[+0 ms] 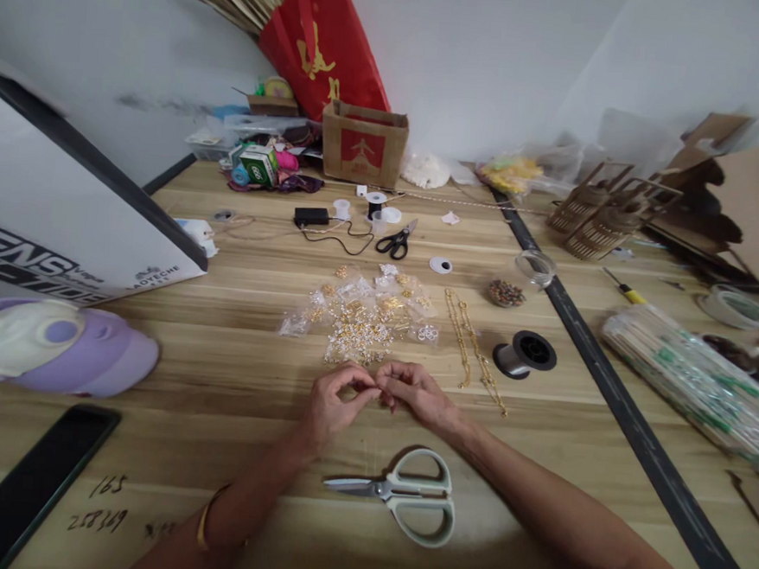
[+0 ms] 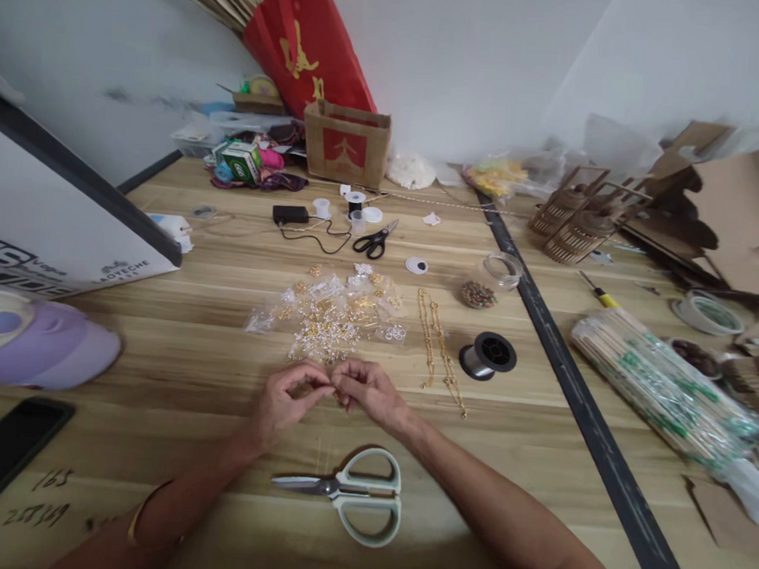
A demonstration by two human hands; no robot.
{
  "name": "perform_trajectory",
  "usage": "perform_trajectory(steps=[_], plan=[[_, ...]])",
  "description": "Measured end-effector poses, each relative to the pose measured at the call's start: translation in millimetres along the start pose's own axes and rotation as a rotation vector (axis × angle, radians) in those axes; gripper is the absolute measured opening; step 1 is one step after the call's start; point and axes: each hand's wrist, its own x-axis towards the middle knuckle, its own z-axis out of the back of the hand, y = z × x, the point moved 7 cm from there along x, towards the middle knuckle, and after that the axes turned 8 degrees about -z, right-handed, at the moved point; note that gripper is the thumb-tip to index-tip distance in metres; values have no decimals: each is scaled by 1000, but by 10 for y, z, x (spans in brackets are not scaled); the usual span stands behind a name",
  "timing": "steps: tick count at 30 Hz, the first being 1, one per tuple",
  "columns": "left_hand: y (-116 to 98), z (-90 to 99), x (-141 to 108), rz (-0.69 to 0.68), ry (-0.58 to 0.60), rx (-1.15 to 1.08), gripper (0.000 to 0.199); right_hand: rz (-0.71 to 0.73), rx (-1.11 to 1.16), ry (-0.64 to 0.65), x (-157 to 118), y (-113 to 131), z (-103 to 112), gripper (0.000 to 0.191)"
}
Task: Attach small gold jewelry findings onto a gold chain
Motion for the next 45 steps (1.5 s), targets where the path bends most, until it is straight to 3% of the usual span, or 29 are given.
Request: perform_trajectory(steps=[8,15,21,29,37,45], plan=[[3,-3,7,75,54,-8,12,31,-22,-5,3,23,8,35],[103,-29,-10,214,111,-130,13,70,-243,-39,-55,169,31,34],[136,3,-11,279,77,-173,14,85,-377,-68,-108,257,53,25],[123,10,-7,272,72,-185,15,157,-375,-176,-109,265,129,21],[179,24,-13,266,15,-163,14,112,-293,-99,-121,276,86,23],[215,65,-20,381,-64,-274,15,127,-269,-89,-64,229,129,26]])
